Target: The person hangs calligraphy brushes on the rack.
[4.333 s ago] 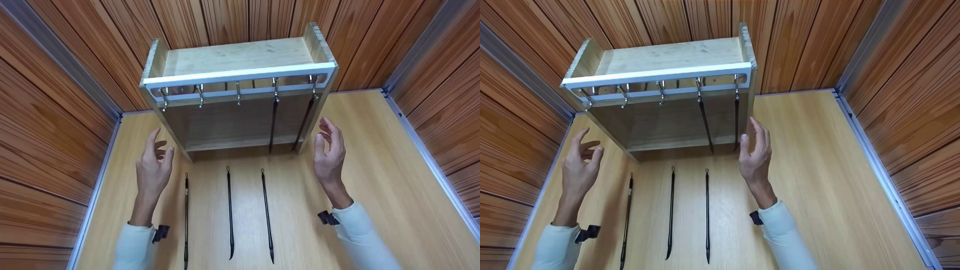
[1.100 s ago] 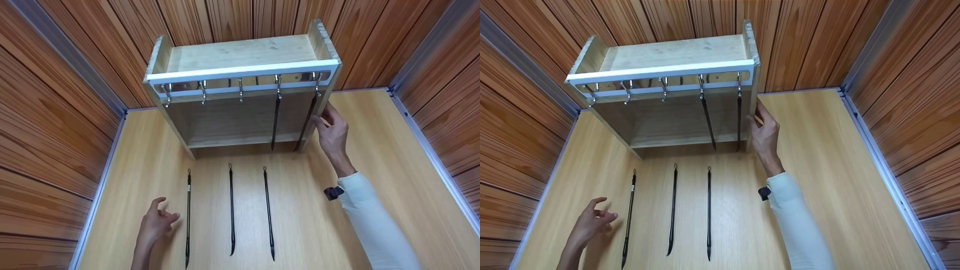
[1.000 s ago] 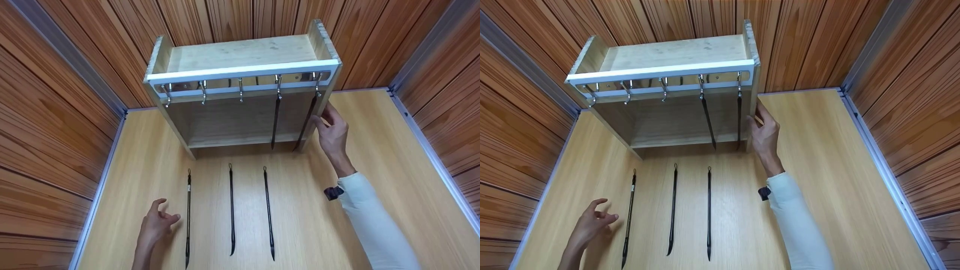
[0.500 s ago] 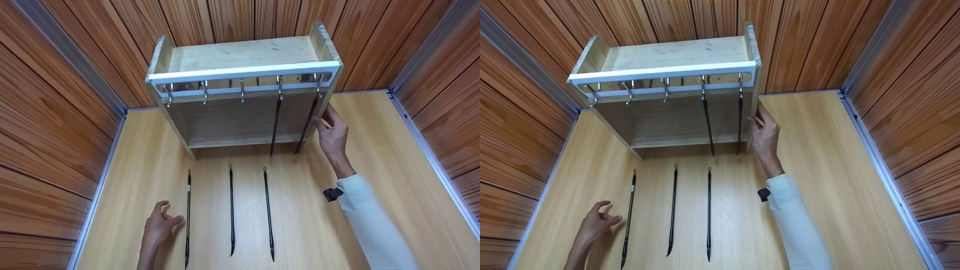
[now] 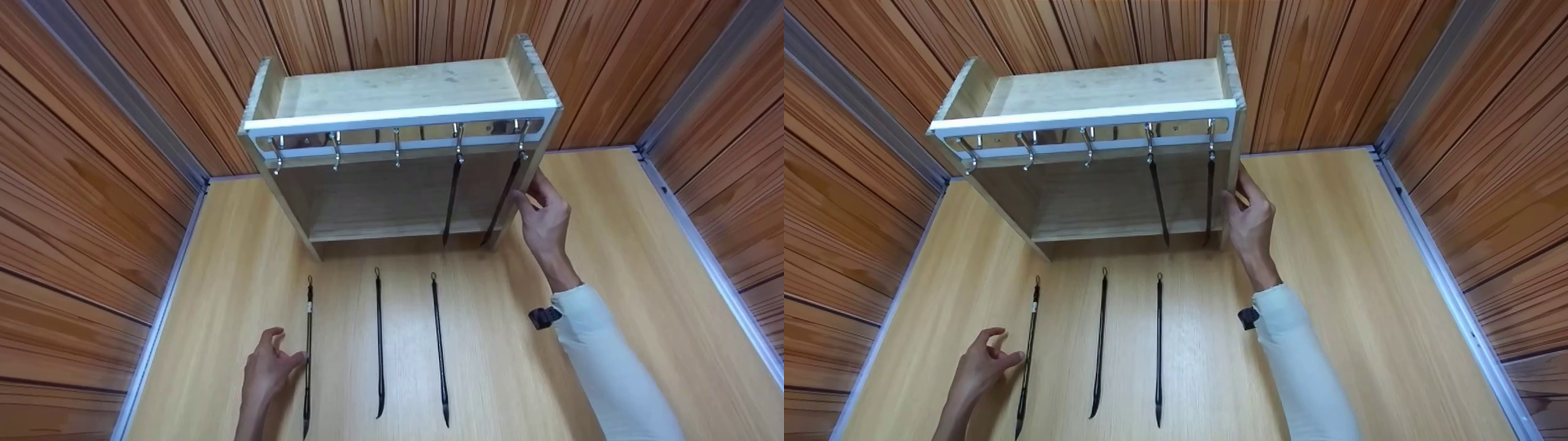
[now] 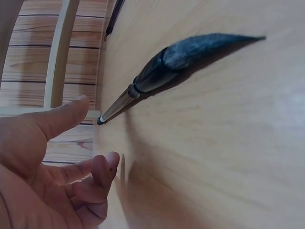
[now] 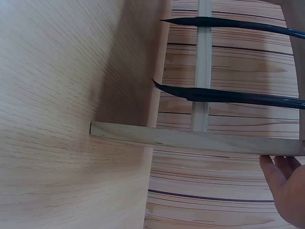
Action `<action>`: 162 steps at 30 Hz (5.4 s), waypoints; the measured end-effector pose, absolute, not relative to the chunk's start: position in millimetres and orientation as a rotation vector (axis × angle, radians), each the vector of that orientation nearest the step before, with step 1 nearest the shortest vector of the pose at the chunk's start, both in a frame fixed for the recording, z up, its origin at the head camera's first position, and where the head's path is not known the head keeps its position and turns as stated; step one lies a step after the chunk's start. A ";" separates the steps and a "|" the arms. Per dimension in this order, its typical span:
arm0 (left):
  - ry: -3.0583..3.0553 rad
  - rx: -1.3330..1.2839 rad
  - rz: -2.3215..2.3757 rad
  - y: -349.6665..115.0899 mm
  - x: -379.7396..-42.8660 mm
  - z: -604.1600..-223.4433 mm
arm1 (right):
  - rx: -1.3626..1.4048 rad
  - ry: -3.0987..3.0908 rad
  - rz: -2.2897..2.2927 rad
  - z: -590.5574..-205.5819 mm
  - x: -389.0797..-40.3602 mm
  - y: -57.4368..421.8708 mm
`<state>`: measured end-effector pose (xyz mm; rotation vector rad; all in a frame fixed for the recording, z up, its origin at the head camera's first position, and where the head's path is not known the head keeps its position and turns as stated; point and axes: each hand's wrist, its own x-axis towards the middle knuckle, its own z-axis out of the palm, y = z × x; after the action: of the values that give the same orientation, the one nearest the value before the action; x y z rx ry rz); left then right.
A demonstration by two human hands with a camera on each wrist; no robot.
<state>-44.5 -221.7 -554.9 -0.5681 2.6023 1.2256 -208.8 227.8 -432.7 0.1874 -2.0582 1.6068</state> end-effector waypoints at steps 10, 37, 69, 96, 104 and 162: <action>2.708 -0.561 1.156 -207.3 -47.9 -560.7 | 0.166 -2.066 1.641 -458.7 -224.3 240.3; 2.764 -0.608 1.140 -192.3 -49.9 -570.7 | 0.179 -2.049 1.601 -430.4 -205.7 226.9; 2.742 -0.617 1.163 -189.5 -51.6 -547.7 | 0.188 -2.046 1.594 -433.4 -206.0 227.3; 3.085 -0.418 1.415 -171.3 -66.3 -506.1 | 0.152 -2.062 1.560 -461.7 -224.9 239.9; 3.126 -0.358 1.585 -167.3 -71.8 -494.4 | 0.134 -2.088 1.550 -447.2 -214.5 232.7; 3.099 -0.348 2.102 -164.8 -103.7 -455.2 | 0.161 -2.084 1.484 -434.7 -205.5 223.7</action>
<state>-103.7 -164.8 -455.2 -0.3480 3.0986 2.1019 -205.5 223.7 -434.7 0.1606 -2.0837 1.4842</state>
